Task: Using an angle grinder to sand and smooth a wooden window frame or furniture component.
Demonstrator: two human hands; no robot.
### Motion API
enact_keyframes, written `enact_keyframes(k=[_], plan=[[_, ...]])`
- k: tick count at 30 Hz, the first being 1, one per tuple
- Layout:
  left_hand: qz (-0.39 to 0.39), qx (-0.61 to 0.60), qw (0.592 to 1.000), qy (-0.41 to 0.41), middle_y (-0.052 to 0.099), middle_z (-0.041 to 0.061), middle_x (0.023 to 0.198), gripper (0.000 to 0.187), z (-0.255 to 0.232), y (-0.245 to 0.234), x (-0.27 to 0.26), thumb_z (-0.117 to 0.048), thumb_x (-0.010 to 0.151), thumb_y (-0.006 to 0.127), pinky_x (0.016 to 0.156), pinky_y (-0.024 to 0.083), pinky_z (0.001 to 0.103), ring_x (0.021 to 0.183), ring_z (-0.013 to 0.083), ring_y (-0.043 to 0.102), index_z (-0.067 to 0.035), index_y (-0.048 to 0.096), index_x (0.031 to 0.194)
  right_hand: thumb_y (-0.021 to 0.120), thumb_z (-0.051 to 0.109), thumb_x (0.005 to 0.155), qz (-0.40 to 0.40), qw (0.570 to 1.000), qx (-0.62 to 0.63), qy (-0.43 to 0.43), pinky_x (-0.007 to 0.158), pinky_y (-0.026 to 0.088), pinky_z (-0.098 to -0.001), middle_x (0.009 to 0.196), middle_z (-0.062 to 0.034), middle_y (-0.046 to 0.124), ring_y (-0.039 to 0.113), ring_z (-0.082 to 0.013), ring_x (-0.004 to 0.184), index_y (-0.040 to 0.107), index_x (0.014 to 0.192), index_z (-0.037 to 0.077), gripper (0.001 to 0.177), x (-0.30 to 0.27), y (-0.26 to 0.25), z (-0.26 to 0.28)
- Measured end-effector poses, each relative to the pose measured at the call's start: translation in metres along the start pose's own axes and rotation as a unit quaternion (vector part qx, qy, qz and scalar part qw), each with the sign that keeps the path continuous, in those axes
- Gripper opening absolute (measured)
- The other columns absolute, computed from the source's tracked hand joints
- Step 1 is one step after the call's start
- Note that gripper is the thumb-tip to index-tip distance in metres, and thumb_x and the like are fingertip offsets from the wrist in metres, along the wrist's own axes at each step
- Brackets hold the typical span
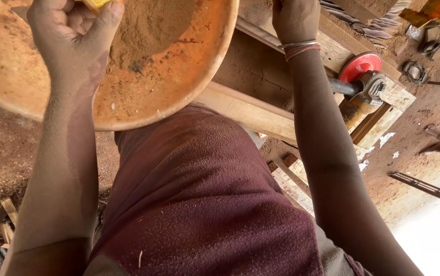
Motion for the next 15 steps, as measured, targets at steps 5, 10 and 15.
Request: enact_keyframes(k=[5,10,15], plan=[[0.011,-0.009,0.999,0.028,0.069,0.012,0.119,0.013,-0.01,0.0,-0.002,0.002,0.114,0.068,0.101,0.064,0.029,0.111,0.014,0.072,0.002,0.059,0.124,0.073,0.006,0.097,-0.029,0.999,-0.006,-0.027,0.062,0.056,-0.0313,0.084,-0.0069,0.068,0.067,-0.0229,0.071,0.07,0.098,0.01,0.004,0.002,-0.015,0.014],[0.012,-0.009,1.0,0.016,0.07,0.012,0.116,0.012,0.005,-0.004,-0.007,0.0,0.114,0.068,0.098,0.063,0.028,0.108,0.0138,0.071,0.001,0.061,0.123,0.076,0.01,0.101,-0.003,1.0,0.004,0.031,0.062,0.057,-0.0312,0.081,-0.0045,0.068,0.067,-0.0191,0.069,0.071,0.094,0.008,0.009,-0.007,0.004,-0.002],[-0.001,-0.006,1.0,0.004,0.07,0.012,0.115,0.015,-0.005,-0.003,-0.004,-0.001,0.114,0.071,0.094,0.062,0.028,0.103,0.014,0.072,0.0,0.062,0.125,0.074,0.015,0.109,0.021,0.997,0.036,0.059,0.075,0.059,-0.032,0.096,-0.008,0.072,0.069,-0.0213,0.085,0.072,0.113,0.006,0.01,-0.023,0.001,0.016]])
Point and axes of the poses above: each hand's wrist, its own x-axis towards the middle knuckle, its own y-axis out of the palm, z = x × y, the point moved 10 cm from there along x, towards the middle knuckle
